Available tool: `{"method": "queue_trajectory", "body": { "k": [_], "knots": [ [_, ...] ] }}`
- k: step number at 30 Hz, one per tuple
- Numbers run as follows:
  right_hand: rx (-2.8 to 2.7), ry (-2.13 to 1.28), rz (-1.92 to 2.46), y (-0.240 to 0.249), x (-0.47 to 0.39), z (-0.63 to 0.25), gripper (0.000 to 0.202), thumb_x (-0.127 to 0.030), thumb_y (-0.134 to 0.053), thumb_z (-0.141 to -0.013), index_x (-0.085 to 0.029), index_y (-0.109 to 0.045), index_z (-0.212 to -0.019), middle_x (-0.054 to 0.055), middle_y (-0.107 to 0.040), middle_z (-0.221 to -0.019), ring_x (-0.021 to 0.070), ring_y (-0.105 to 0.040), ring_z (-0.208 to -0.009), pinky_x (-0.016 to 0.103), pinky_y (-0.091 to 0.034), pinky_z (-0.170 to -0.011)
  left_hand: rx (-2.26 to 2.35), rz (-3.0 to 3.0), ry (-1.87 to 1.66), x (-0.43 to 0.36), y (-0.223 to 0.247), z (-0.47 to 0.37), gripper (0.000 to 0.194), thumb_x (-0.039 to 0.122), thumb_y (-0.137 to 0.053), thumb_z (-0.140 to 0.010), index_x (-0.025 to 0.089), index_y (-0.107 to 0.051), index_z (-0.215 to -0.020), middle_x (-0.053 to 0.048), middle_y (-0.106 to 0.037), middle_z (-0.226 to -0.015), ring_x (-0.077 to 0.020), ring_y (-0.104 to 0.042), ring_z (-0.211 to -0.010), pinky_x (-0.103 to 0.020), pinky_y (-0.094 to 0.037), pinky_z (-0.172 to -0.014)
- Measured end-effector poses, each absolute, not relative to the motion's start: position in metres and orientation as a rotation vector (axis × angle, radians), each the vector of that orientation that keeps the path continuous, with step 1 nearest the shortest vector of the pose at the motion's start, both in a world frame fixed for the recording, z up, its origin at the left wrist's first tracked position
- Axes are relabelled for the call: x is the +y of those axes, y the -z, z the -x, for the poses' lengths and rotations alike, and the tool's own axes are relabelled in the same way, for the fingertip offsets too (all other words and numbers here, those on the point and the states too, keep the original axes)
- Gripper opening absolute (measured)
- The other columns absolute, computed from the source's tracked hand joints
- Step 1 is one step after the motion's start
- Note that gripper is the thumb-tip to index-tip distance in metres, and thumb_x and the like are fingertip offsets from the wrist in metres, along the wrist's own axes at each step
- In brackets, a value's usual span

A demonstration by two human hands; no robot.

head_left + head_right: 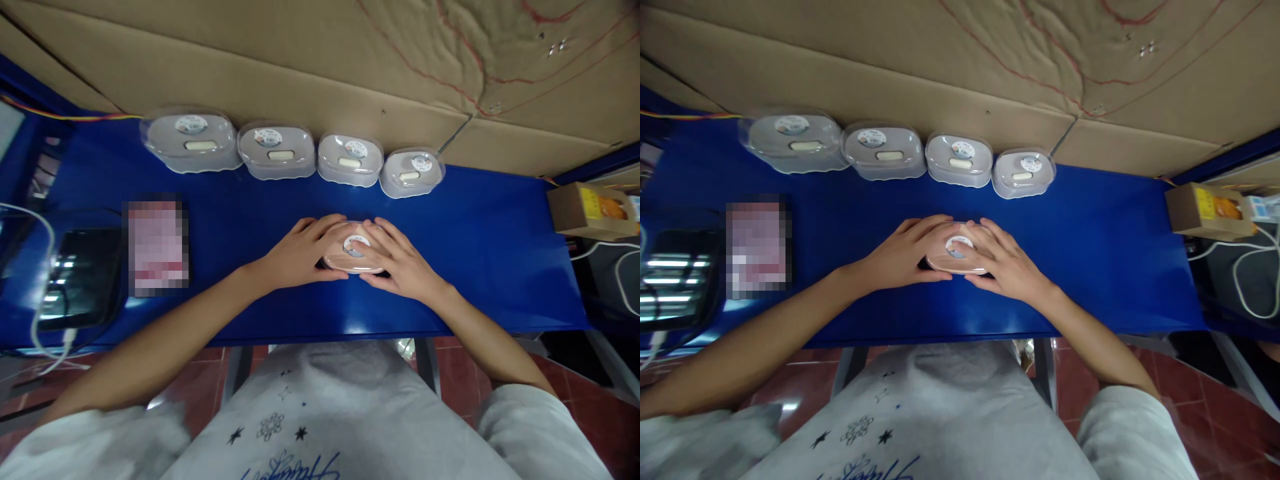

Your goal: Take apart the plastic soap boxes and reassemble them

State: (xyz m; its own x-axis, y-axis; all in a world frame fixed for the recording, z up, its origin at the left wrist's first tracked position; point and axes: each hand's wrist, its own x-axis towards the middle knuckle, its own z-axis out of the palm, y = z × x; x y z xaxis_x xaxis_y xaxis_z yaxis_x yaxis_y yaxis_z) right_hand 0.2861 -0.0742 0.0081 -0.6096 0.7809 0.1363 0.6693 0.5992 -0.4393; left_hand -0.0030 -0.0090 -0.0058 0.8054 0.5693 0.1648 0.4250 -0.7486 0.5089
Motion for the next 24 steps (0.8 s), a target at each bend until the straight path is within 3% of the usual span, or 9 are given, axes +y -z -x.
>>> {"method": "queue_trajectory", "body": {
  "k": [4, 8, 12, 16, 20, 24],
  "knots": [
    [-2.521, -0.497, 1.108, -0.008, -0.069, -0.289, 0.074, -0.045, -0.07, -0.103, -0.044, -0.037, -0.169, -0.001, -0.029, -0.182, 0.036, -0.025, -0.169, 0.068, -0.03, -0.135, 0.702, -2.51, -0.486, -0.006, 0.008, 0.003, 0.098, 0.067, -0.078, -0.094, 0.023, -0.034, -0.169, -0.023, -0.049, -0.164, -0.0399, -0.049, -0.152, -0.057, -0.038, -0.123],
    [-2.485, -0.534, 1.095, -0.016, -0.067, -0.298, 0.069, -0.039, -0.069, -0.103, -0.039, -0.041, -0.167, 0.005, -0.031, -0.18, 0.0341, -0.026, -0.168, 0.066, -0.034, -0.133, 0.684, -2.488, -0.54, -0.005, 0.01, 0.004, 0.107, 0.066, -0.077, -0.095, 0.025, -0.019, -0.174, -0.025, -0.042, -0.169, -0.0406, -0.043, -0.157, -0.06, -0.039, -0.123],
    [-2.445, -0.611, 1.199, -0.027, -0.068, -0.318, 0.064, -0.034, -0.073, -0.099, -0.037, -0.049, -0.158, 0.008, -0.04, -0.174, 0.0349, -0.03, -0.167, 0.068, -0.035, -0.13, 0.691, -2.584, -0.491, -0.007, 0.012, 0.007, 0.094, 0.061, -0.07, -0.102, 0.023, -0.022, -0.173, -0.027, -0.039, -0.171, -0.0419, -0.043, -0.157, -0.061, -0.041, -0.121],
    [-2.35, -0.565, 1.359, -0.037, -0.065, -0.342, 0.058, -0.05, -0.081, -0.094, -0.033, -0.056, -0.143, 0.012, -0.05, -0.167, 0.0373, -0.039, -0.162, 0.068, -0.036, -0.127, 0.686, -2.681, -0.46, -0.01, 0.013, 0.007, 0.08, 0.055, -0.064, -0.107, 0.023, -0.03, -0.172, -0.025, -0.04, -0.171, -0.0424, -0.048, -0.154, -0.062, -0.042, -0.121],
    [-2.192, -0.473, 1.479, -0.043, -0.06, -0.367, 0.044, -0.058, -0.076, -0.096, -0.03, -0.062, -0.128, 0.013, -0.061, -0.156, 0.0377, -0.051, -0.154, 0.068, -0.04, -0.123, 0.678, -2.714, -0.426, -0.012, 0.011, 0.007, 0.074, 0.053, -0.06, -0.11, 0.025, -0.031, -0.172, -0.022, -0.042, -0.17, -0.0392, -0.048, -0.154, -0.058, -0.043, -0.121],
    [-2.12, -0.405, 1.601, -0.039, -0.059, -0.41, 0.046, -0.062, -0.075, -0.095, -0.031, -0.065, -0.128, 0.011, -0.065, -0.155, 0.0379, -0.052, -0.153, 0.067, -0.04, -0.124, 0.756, -2.73, -0.401, -0.008, 0.006, 0.009, 0.072, 0.053, -0.057, -0.111, 0.028, -0.029, -0.172, -0.02, -0.043, -0.17, -0.0377, -0.052, -0.151, -0.056, -0.046, -0.119]
  ]
}}
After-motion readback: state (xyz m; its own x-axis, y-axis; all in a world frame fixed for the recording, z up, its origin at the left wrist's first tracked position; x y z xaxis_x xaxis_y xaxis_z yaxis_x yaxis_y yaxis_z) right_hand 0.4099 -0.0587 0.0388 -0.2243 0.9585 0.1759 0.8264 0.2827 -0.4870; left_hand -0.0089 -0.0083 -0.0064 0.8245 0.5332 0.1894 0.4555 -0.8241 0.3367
